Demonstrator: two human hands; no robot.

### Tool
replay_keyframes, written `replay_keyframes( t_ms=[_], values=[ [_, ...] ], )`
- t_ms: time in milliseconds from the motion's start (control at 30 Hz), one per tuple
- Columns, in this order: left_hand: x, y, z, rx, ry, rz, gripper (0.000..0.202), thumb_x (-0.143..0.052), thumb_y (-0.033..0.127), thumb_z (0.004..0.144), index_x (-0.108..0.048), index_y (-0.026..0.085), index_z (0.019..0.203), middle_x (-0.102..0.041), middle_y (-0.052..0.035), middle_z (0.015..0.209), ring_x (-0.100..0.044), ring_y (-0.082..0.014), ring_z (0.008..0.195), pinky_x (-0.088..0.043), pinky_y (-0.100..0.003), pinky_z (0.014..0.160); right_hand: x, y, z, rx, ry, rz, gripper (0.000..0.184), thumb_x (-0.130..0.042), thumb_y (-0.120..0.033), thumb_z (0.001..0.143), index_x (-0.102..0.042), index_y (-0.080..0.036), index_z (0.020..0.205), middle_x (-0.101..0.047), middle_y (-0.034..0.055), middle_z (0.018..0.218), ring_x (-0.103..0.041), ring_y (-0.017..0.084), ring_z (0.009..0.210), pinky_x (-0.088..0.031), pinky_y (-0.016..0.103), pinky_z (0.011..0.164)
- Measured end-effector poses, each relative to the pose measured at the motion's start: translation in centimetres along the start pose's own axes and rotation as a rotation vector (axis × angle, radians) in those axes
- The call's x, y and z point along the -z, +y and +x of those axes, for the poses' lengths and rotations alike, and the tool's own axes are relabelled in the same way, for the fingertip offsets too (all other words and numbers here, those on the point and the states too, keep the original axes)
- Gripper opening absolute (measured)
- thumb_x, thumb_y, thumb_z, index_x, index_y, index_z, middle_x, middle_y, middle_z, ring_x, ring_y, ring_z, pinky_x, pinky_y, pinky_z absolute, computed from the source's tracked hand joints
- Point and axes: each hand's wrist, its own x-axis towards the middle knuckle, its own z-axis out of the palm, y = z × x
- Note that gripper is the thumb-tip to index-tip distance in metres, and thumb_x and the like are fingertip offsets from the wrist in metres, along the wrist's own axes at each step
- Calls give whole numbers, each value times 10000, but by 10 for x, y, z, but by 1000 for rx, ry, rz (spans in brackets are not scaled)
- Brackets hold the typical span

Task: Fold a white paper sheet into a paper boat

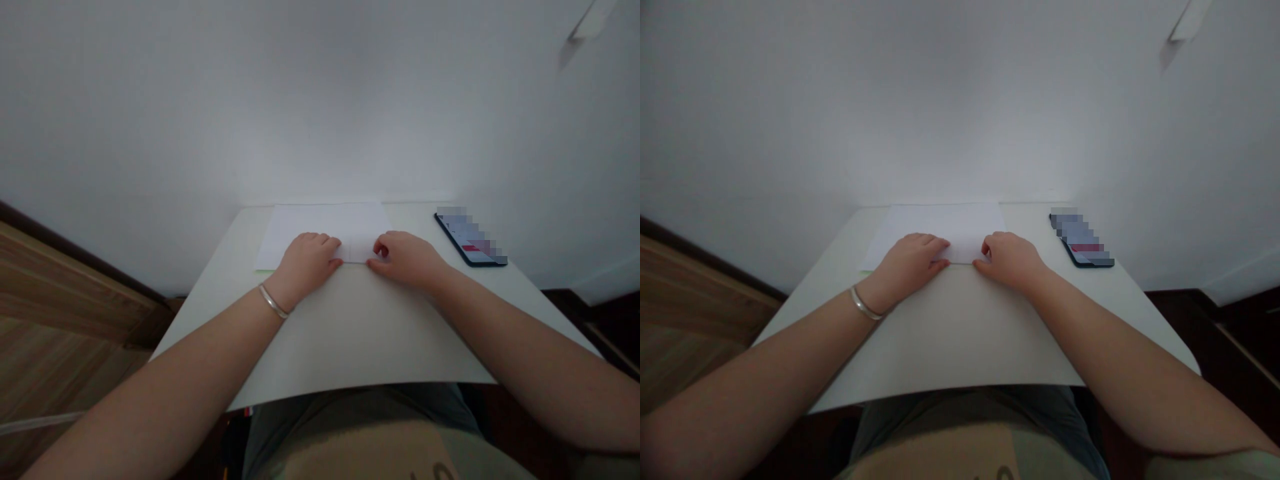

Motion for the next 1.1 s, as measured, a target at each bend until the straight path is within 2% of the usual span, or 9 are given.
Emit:
replay_keyframes(
  t_ms=[133, 233, 367, 500, 567, 700, 900, 1000, 1100],
  values=[
    [0, -1, -1, -1, 6, 4, 388, -529, 312, 892, -533, 211, 1266, -660, -89, 1055, -604, -250, 982, -453, -366, 851, -3, -1, 2, 5, 56, 133, 311, -524, -456, 838, -695, -201, 883, -708, 71, 893, -593, 227, 870, -437, 344, 775],
    [-1, -2, -1, 1, 8, -20, 395, -483, 322, 920, -514, 251, 1308, -659, -77, 1079, -598, -239, 983, -443, -358, 852, -6, 1, 4, 6, 113, 299, 341, -494, -438, 868, -703, -195, 983, -715, 78, 1001, -601, 231, 947, -438, 359, 854],
    [-2, -1, 2, 132, 56, -69, 468, -378, 368, 964, -383, 266, 1420, -681, -73, 1052, -593, -247, 977, -430, -374, 844, -10, 2, 8, -51, 163, 672, 384, -538, -423, 851, -622, -170, 1128, -693, 100, 1085, -628, 213, 950, -472, 346, 828],
    [-3, 2, 6, 239, 55, -174, 521, -370, 405, 958, -311, 267, 1458, -696, -48, 1026, -583, -250, 994, -426, -369, 849, -17, -4, 10, -1, 106, 984, 369, -574, -338, 834, -551, -176, 1165, -683, 96, 1104, -633, 193, 994, -472, 343, 871],
    [-4, 4, 8, 237, 27, -184, 509, -371, 380, 956, -328, 279, 1453, -691, -53, 1025, -588, -241, 974, -431, -359, 830, -20, -9, 10, 10, 77, 1017, 371, -561, -303, 841, -534, -173, 1188, -669, 98, 1141, -625, 187, 1017, -465, 345, 896],
    [-6, 9, 8, 219, -12, -177, 479, -335, 374, 961, -387, 280, 1428, -674, -81, 1036, -593, -236, 952, -439, -363, 820, -21, -18, 10, 0, 88, 904, 326, -526, -291, 866, -568, -175, 1167, -664, 86, 1138, -611, 192, 1030, -448, 350, 924],
    [0, 16, 6, 203, 71, -366, 555, -353, 538, 933, -391, 278, 1422, -698, -26, 992, -579, -245, 962, -432, -395, 871, -15, -23, 7, 139, 123, 950, 372, -454, -350, 906, -552, -196, 1229, -646, 77, 1159, -594, 189, 1068, -472, 329, 906],
    [3, 16, 6, 155, 77, -437, 581, -376, 574, 916, -413, 263, 1406, -700, -17, 904, -606, -213, 859, -447, -377, 838, -17, -23, 7, 76, 118, 995, 405, -474, -348, 889, -533, -213, 1267, -610, 91, 1209, -583, 193, 1083, -493, 332, 889],
    [2, 15, 6, 116, 103, -514, 535, -447, 522, 907, -483, 228, 1351, -677, -39, 890, -611, -190, 840, -471, -354, 827, -20, -23, 7, 31, 156, 1008, 432, -527, -359, 854, -549, -203, 1256, -567, 124, 1240, -601, 201, 1032, -509, 360, 873]
  ],
)
